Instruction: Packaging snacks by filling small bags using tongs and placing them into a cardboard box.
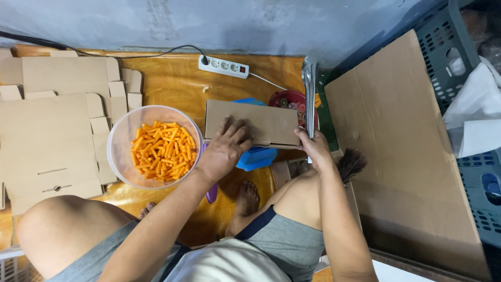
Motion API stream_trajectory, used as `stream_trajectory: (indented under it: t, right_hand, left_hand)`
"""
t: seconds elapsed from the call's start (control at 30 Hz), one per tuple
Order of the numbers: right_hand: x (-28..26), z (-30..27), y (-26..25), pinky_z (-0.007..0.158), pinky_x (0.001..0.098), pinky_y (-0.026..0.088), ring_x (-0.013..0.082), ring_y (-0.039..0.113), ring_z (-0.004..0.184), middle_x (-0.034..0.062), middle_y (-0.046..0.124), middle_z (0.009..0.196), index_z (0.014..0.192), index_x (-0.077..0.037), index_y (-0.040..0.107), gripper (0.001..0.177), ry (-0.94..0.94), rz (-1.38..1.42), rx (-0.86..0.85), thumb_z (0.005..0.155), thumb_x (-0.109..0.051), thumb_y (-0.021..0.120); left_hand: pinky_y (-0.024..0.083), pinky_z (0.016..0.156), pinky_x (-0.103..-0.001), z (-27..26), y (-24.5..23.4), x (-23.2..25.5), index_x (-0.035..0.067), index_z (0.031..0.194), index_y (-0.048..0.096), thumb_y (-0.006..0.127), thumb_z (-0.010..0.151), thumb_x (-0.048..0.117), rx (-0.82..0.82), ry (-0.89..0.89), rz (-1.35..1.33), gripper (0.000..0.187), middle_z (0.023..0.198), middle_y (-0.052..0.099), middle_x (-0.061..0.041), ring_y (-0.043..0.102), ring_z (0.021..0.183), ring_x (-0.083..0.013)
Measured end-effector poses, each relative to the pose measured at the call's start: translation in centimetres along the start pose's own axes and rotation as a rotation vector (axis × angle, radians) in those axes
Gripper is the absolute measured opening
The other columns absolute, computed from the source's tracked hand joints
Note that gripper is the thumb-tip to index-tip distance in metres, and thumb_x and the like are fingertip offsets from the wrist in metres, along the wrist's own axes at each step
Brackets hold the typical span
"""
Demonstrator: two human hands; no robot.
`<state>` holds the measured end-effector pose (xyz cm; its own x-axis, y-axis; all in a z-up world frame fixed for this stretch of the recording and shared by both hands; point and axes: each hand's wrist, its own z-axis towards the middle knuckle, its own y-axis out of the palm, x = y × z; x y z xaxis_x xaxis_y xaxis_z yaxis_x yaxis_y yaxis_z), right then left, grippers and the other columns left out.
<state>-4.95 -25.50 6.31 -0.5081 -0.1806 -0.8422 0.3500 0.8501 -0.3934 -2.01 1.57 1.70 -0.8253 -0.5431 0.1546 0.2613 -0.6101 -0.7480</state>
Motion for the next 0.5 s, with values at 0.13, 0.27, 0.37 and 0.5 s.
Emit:
stream_trajectory:
  t: [0.13,0.27,0.37,0.5]
  right_hand:
    - [0.4,0.3,0.0,0.089,0.0551,0.059,0.055,0.06,0.118,0.0437,0.052,0.128,0.127,0.016,0.058,0.069,-0.009,-0.004,-0.001,0.088,-0.035,0.083]
    - [0.0,0.0,0.1,0.092,0.0541,0.058,0.0539,0.057,0.122,0.0462,0.046,0.136,0.135,0.015,0.052,0.081,0.045,-0.025,-0.026,0.086,-0.041,0.084]
    - [-4.5,-3.6,1.1,0.095,0.0623,0.052,0.0635,0.046,0.127,0.0513,0.034,0.144,0.144,0.021,0.035,0.098,0.047,0.055,-0.153,0.089,-0.047,0.08]
    - [-5.6,-4.0,1.1,0.098,0.0607,0.051,0.0658,0.044,0.125,0.0547,0.019,0.149,0.15,0.019,0.022,0.113,0.095,0.064,-0.244,0.085,-0.051,0.081]
  left_hand:
    - [0.038,0.114,-0.062,-0.3,0.0,-0.5,0.017,0.108,0.07,0.065,0.094,0.024,-0.033,0.055,0.002,0.016,0.117,0.064,-0.014,0.058,0.128,-0.0376]
    - [0.035,0.115,-0.067,-0.8,0.6,-0.8,0.016,0.11,0.067,0.063,0.097,0.033,-0.088,0.1,0.011,0.022,0.121,0.063,-0.017,0.056,0.131,-0.0398]
    - [0.029,0.118,-0.069,-0.9,1.2,-0.5,0.022,0.11,0.064,0.066,0.089,0.031,-0.25,0.093,0.123,0.023,0.128,0.06,-0.011,0.05,0.137,-0.0369]
    - [0.028,0.118,-0.07,-0.6,0.7,-0.2,0.02,0.11,0.062,0.067,0.089,0.026,-0.259,0.091,0.122,0.022,0.126,0.061,-0.011,0.049,0.137,-0.0375]
